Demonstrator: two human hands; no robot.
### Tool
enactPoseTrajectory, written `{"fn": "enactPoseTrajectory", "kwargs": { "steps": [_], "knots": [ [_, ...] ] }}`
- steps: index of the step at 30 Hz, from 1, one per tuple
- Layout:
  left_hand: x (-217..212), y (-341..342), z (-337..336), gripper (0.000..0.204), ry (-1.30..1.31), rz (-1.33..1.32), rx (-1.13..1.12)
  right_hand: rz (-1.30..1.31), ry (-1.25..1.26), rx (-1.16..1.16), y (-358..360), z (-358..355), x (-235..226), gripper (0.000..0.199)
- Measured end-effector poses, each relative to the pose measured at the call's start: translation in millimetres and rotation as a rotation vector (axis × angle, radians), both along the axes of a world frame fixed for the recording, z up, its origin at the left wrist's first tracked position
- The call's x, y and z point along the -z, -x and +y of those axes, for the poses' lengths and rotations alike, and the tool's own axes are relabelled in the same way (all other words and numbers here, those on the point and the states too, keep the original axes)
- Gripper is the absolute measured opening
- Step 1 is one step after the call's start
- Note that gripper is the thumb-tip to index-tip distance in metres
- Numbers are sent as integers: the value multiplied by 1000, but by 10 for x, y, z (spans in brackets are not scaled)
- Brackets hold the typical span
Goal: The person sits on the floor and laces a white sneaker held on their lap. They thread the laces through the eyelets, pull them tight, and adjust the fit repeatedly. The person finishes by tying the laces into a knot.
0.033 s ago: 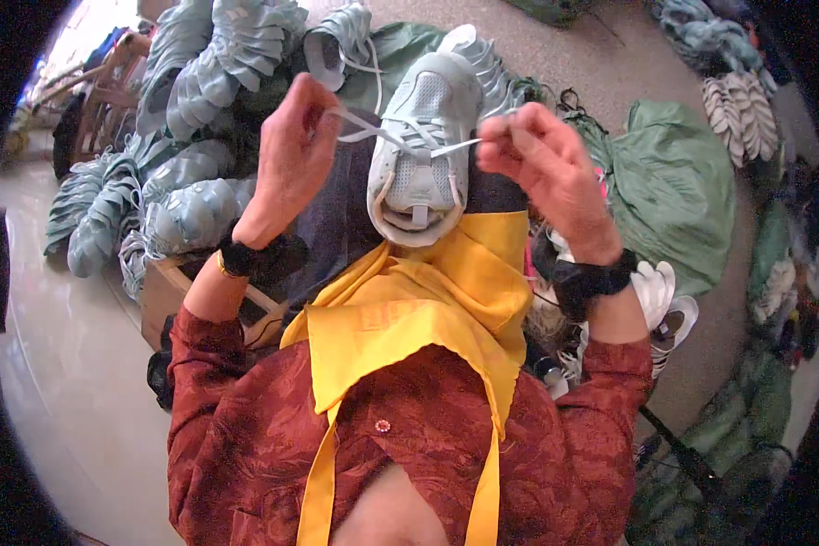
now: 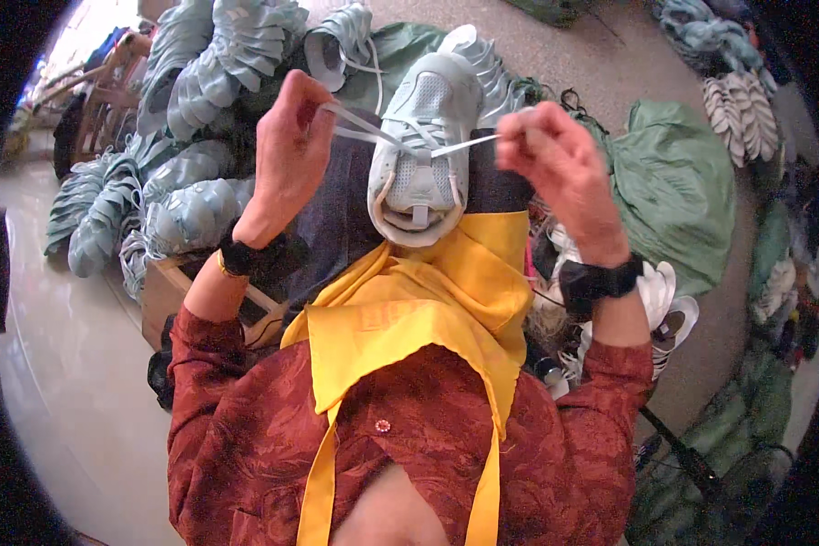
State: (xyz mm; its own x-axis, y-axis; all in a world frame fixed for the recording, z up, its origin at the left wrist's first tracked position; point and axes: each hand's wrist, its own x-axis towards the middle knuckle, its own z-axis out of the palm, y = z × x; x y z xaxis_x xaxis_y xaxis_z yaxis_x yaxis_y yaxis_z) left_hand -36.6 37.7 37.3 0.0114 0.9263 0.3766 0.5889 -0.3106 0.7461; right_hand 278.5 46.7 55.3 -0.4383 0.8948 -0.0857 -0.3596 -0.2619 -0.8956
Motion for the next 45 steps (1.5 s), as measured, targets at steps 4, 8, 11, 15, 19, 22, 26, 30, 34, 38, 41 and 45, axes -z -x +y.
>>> {"fn": "enactPoseTrajectory", "kwargs": {
  "steps": [4,8,11,15,19,22,26,30,34,38,41,45],
  "knots": [
    [43,-101,45,15,-63,-65,9,75,2,235,-715,-53,58,15],
    [223,-235,-14,17,-66,-67,190,131,73,416,-1469,-254,242,8],
    [138,-326,-58,22,1,-50,346,263,149,569,-2132,-489,442,9],
    [269,-347,50,22,38,-22,359,209,249,687,-2855,-783,772,8],
    [246,-346,164,19,47,44,404,-216,296,640,-2695,-842,1092,9],
    [290,-292,281,16,94,73,519,-553,303,539,-2200,-719,1185,15],
    [253,-286,330,16,-122,112,591,-902,-21,411,-1532,-515,1154,21],
    [39,-252,180,17,86,71,657,-814,-164,326,-746,-308,798,16],
    [17,-240,125,18,90,163,655,-723,-234,204,-116,-182,507,12],
    [37,-275,81,16,117,191,615,-712,-285,123,191,-72,448,12],
    [98,-283,88,16,-8,263,601,-744,-420,126,305,-35,447,11],
    [30,-304,106,17,-183,361,569,-751,-560,85,477,37,358,11]
  ]
}}
